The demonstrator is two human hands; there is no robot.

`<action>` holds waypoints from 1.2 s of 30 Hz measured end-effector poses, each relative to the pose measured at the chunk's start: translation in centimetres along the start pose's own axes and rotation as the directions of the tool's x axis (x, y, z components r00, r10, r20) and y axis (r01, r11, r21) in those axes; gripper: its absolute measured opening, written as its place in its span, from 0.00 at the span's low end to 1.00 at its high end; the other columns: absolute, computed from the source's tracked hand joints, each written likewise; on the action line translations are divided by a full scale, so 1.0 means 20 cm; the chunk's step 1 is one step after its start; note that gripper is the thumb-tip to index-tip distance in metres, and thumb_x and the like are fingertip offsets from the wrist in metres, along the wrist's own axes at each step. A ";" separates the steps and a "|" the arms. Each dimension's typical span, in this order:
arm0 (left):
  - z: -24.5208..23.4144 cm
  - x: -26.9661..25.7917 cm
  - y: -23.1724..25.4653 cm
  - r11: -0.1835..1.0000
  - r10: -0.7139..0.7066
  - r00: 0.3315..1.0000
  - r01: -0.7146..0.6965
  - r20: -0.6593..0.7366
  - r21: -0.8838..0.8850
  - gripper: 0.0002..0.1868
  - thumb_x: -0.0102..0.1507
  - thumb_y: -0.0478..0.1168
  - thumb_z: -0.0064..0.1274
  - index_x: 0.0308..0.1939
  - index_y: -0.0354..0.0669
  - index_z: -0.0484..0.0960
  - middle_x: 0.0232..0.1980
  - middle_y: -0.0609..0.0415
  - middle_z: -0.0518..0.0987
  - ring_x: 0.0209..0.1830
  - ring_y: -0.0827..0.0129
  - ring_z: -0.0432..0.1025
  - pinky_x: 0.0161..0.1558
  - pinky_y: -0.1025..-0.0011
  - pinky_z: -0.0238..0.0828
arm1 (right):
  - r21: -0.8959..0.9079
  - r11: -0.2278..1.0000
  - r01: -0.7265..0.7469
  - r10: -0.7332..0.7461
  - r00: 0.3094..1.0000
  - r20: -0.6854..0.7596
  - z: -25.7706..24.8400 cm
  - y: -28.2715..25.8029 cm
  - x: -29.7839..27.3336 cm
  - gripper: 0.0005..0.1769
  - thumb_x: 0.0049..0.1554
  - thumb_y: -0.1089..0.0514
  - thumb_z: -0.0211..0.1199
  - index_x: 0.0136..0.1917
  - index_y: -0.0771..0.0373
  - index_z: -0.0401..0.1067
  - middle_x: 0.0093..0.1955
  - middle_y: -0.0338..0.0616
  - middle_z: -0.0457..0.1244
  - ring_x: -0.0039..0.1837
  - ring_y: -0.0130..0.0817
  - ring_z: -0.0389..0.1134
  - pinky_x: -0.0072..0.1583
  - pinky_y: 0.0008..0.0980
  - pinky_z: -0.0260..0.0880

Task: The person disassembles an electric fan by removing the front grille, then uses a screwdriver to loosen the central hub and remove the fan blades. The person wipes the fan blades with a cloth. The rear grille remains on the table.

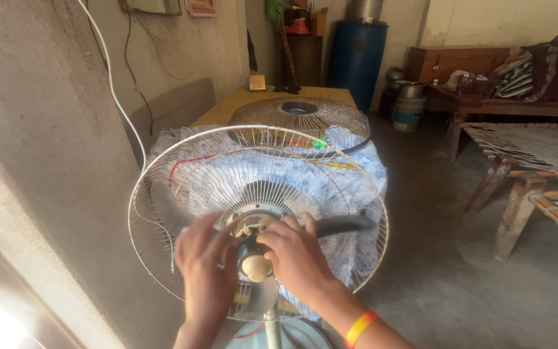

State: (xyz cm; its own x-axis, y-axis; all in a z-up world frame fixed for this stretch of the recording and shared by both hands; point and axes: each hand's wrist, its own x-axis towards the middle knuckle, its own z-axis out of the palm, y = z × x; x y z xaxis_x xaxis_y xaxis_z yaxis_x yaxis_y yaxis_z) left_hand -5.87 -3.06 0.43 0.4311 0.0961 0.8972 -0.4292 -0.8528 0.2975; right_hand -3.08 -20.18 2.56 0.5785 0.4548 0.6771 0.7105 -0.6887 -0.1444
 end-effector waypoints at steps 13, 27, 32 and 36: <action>0.00 0.06 0.06 0.948 -0.119 0.954 0.191 0.275 -0.255 0.09 0.54 0.33 0.60 0.39 0.41 0.88 0.41 0.51 0.87 0.44 0.54 0.78 0.48 0.60 0.72 | -0.127 0.991 0.034 -0.048 0.993 -0.112 -0.06 0.06 0.01 0.18 0.48 0.64 0.68 0.54 0.60 0.78 0.67 0.47 0.63 0.74 0.47 0.55 0.74 0.60 0.39; 0.08 0.06 0.09 0.933 -0.238 0.932 0.297 0.273 -0.204 0.08 0.55 0.37 0.62 0.38 0.43 0.88 0.42 0.55 0.86 0.42 0.56 0.78 0.45 0.62 0.73 | -0.236 0.963 0.133 -0.199 0.939 -0.282 -0.03 0.09 0.04 0.28 0.48 0.65 0.67 0.63 0.57 0.72 0.75 0.49 0.56 0.76 0.49 0.53 0.74 0.62 0.42; 0.11 0.03 0.04 0.890 -0.371 0.883 0.426 0.287 -0.160 0.08 0.58 0.39 0.61 0.38 0.40 0.87 0.41 0.52 0.86 0.40 0.54 0.81 0.44 0.62 0.75 | -0.169 0.983 0.074 -0.143 0.883 -0.446 -0.03 0.11 -0.03 0.29 0.50 0.65 0.66 0.65 0.57 0.71 0.75 0.51 0.54 0.76 0.52 0.52 0.75 0.57 0.45; 0.12 0.01 0.00 0.769 -0.464 0.825 0.556 0.324 -0.315 0.10 0.58 0.39 0.61 0.40 0.36 0.86 0.41 0.52 0.87 0.41 0.60 0.86 0.40 0.69 0.79 | -0.002 0.999 -0.051 0.044 0.882 -0.469 0.00 0.09 -0.05 0.29 0.48 0.65 0.68 0.64 0.61 0.71 0.69 0.50 0.59 0.73 0.49 0.57 0.72 0.51 0.51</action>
State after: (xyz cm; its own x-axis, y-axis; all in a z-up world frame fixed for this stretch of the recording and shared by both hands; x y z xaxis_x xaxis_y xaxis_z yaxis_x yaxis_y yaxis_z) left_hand -3.95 -4.15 -0.22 0.8118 0.3081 0.4960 -0.3400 -0.4411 0.8306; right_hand -2.35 -21.83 1.67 0.3537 0.1054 0.9294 0.6792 -0.7122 -0.1776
